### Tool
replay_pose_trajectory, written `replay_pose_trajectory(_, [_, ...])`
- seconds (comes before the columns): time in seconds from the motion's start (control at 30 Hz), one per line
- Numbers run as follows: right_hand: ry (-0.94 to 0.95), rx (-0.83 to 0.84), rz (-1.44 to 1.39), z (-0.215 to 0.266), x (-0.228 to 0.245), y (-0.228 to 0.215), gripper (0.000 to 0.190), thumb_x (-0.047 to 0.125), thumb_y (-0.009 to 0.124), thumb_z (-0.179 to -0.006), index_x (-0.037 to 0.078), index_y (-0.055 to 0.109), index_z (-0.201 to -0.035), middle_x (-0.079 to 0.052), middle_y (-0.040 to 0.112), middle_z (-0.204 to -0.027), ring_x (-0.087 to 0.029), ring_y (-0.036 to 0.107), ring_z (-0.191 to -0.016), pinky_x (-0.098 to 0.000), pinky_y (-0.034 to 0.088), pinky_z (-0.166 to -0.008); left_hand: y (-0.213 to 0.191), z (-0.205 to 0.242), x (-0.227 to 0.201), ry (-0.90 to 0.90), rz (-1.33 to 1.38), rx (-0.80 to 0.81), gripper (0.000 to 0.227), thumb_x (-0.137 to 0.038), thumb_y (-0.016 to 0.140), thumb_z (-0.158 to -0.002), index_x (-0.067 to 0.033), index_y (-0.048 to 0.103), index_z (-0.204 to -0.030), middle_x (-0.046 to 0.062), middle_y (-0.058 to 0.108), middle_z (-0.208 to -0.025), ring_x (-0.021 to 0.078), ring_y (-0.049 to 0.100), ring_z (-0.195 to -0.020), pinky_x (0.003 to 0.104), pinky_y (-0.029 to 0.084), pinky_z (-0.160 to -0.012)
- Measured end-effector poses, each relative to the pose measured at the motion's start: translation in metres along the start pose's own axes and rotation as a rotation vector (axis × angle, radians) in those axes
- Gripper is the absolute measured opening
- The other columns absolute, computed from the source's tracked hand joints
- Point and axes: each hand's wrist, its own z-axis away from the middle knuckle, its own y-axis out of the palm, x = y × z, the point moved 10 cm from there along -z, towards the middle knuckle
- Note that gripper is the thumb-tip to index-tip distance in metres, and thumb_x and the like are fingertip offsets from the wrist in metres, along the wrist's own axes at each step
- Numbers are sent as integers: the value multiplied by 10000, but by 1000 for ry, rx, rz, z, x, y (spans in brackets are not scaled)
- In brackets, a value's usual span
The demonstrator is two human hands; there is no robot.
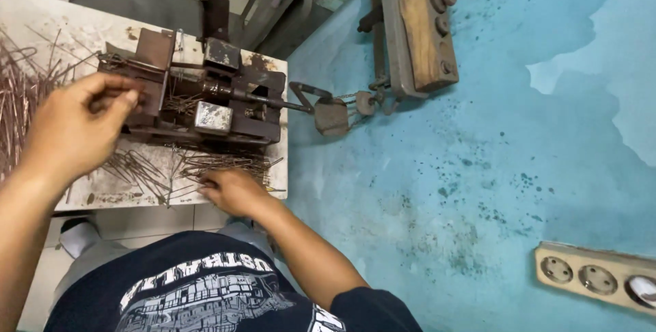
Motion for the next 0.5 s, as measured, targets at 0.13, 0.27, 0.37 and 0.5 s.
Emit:
replay_pose_trajectory(0.13, [11,73,-91,-38,45,32,374,274,491,-1025,71,593,-1322,-169,726,-1143,-253,708,-781,-392,615,-705,18,25,73,-132,38,-27,260,-189,564,-1070,-94,644,-1299,137,673,-1280,348,638,-1097,585,514,-899])
replay_pose_trajectory(0.27, [49,-20,9,-74,63,32,473,384,474,-992,46,580,-1305,-220,698,-1091,-382,690,-958,-509,562,-727,24,49,124,-230,-2,-76,265,-265,561,-1082,-113,684,-1260,104,738,-1184,306,696,-944,467,537,-731])
replay_pose_trajectory(0.37, [115,-56,68,-96,58,35,480,433,458,-991,35,615,-1208,-237,706,-1021,-405,696,-891,-506,547,-651,35,60,159,-357,60,-48,261,-266,563,-1061,-138,707,-1236,86,756,-1155,273,705,-947,420,516,-745])
replay_pose_trajectory(0.5, [82,-81,152,-106,65,39,346,334,518,-1010,22,647,-1087,-224,716,-1016,-399,698,-915,-510,546,-692,60,65,197,-426,69,38,312,-315,569,-1026,-145,719,-1240,67,774,-1152,259,704,-1048,427,502,-848])
